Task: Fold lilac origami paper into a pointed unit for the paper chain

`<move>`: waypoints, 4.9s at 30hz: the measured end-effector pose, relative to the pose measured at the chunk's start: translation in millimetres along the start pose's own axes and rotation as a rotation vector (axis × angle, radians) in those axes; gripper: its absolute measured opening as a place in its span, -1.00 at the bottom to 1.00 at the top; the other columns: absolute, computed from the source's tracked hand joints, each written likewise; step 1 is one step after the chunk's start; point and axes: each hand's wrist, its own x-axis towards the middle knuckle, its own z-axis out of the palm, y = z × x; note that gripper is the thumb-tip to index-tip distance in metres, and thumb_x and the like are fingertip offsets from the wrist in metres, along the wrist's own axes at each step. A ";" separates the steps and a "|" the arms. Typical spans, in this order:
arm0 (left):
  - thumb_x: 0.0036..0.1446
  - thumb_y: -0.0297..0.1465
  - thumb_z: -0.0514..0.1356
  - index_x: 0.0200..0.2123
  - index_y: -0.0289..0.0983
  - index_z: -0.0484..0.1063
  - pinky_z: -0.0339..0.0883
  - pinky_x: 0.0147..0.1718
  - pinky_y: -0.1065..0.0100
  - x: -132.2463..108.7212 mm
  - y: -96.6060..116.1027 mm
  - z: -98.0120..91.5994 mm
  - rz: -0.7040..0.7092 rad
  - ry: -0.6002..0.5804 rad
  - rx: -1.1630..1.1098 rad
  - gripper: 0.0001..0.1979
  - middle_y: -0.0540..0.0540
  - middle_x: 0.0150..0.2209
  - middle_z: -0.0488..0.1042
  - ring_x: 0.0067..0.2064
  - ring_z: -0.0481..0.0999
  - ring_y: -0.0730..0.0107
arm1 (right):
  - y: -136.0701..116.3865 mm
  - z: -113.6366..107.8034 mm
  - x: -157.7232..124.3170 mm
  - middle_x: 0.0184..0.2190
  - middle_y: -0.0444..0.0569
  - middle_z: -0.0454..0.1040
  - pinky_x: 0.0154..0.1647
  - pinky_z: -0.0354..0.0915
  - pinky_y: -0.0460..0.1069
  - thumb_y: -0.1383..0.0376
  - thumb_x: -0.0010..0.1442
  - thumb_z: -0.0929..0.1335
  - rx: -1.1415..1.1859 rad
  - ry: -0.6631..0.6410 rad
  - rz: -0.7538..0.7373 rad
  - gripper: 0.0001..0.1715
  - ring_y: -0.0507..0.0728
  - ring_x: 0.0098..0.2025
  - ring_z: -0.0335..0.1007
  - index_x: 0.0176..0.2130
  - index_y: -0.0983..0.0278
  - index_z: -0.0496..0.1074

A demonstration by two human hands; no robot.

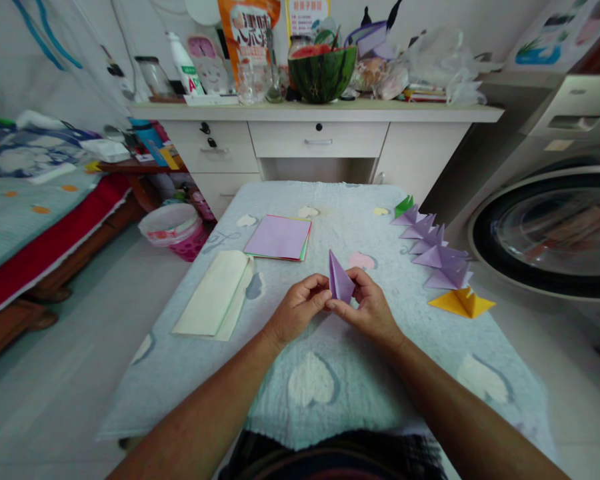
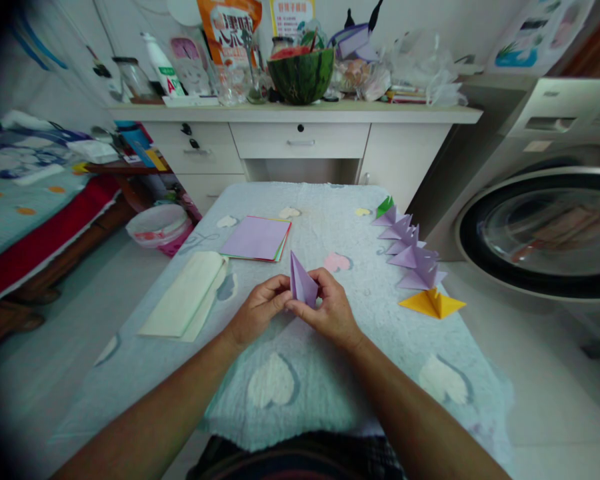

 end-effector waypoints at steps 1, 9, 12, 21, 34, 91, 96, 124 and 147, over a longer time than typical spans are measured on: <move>0.17 -0.23 0.21 -0.23 -0.28 0.45 0.30 -0.27 0.42 -0.2 0.7 0.3 -0.007 -0.001 -0.006 -0.77 -0.02 -0.34 0.41 -0.32 0.39 0.47 | -0.8 -0.4 -0.1 -0.39 -0.14 0.35 -0.34 0.27 -0.05 0.16 0.05 0.48 0.014 -0.005 0.003 -0.66 0.06 -0.38 0.28 -0.22 0.20 0.35; 0.20 -0.27 0.15 -0.31 -0.30 0.41 0.28 -0.30 0.40 -1.4 -0.2 0.5 0.011 0.100 0.108 -0.80 0.01 -0.42 0.37 -0.36 0.36 0.45 | -1.7 -3.0 -0.4 -0.42 -0.11 0.36 -0.42 0.23 -0.06 0.18 0.20 0.34 0.058 0.009 0.034 -0.82 0.06 -0.42 0.26 -0.23 0.23 0.40; 0.18 -0.31 0.13 -0.34 -0.29 0.39 0.27 -0.30 0.39 -2.7 1.9 0.6 0.091 0.139 0.289 -0.83 -0.01 -0.41 0.36 -0.34 0.36 0.42 | 0.6 -2.0 0.1 -0.46 -0.14 0.33 -0.44 0.19 -0.07 0.24 0.20 0.33 -0.007 0.039 0.029 -0.89 0.04 -0.45 0.23 -0.27 0.23 0.39; -0.01 -0.28 0.34 -0.22 -0.28 0.40 0.32 -0.19 0.34 -5.8 12.4 8.9 0.239 0.139 0.591 -0.68 -0.05 -0.27 0.45 -0.22 0.44 0.33 | 4.3 0.5 2.8 -0.42 -0.14 0.35 -0.35 0.23 -0.07 0.30 0.17 0.34 -0.048 0.039 -0.041 -0.93 0.03 -0.39 0.28 -0.28 0.25 0.40; 0.16 -0.40 0.22 -0.27 -0.26 0.42 0.31 -0.05 0.29 -4.2 7.8 6.1 0.429 0.219 0.639 -0.92 -0.10 -0.17 0.44 -0.08 0.44 0.32 | -0.2 -1.9 2.7 -0.35 -0.13 0.35 -0.25 0.21 -0.05 0.27 0.21 0.38 0.219 -0.057 -0.048 -0.93 0.05 -0.30 0.27 -0.27 0.21 0.41; 0.05 -0.17 0.28 -0.47 -0.32 0.36 0.09 -0.53 0.48 0.9 6.2 2.5 -0.077 0.204 0.052 -0.68 0.09 -0.57 0.25 -0.53 0.21 0.56 | -1.2 -8.0 4.4 -0.63 -0.23 0.25 -0.54 0.03 -0.09 0.05 0.14 0.42 0.248 -0.095 0.203 -0.63 -0.03 -0.58 0.09 -0.45 0.26 0.34; 0.01 -0.16 0.31 -0.43 -0.34 0.40 0.06 -0.57 0.49 1.8 3.4 2.6 -0.117 0.192 0.023 -0.67 0.09 -0.57 0.29 -0.56 0.22 0.58 | 0.5 -5.5 4.2 -0.65 -0.24 0.21 -0.58 0.00 -0.10 0.00 0.13 0.42 0.246 -0.095 0.212 -0.59 -0.04 -0.60 0.05 -0.45 0.26 0.32; -0.03 -0.34 0.27 -0.38 -0.32 0.42 0.18 -0.49 0.48 0.9 3.7 1.6 -0.124 0.050 0.180 -0.83 0.06 -0.49 0.37 -0.47 0.34 0.51 | -0.2 -10.9 6.8 -0.61 -0.20 0.35 -0.53 0.16 -0.10 0.15 0.04 0.49 0.381 0.010 0.205 -0.73 -0.02 -0.56 0.22 -0.46 0.27 0.44; -0.06 -0.43 0.28 -0.21 -0.26 0.38 0.20 -0.42 0.51 0.5 7.2 -13.2 -0.004 0.188 0.093 -0.72 0.09 -0.44 0.37 -0.42 0.34 0.53 | 2.3 -9.7 5.6 -0.42 -0.15 0.37 -0.40 0.11 -0.09 0.06 0.10 0.44 0.214 -0.271 0.209 -0.62 0.01 -0.41 0.23 -0.20 0.26 0.41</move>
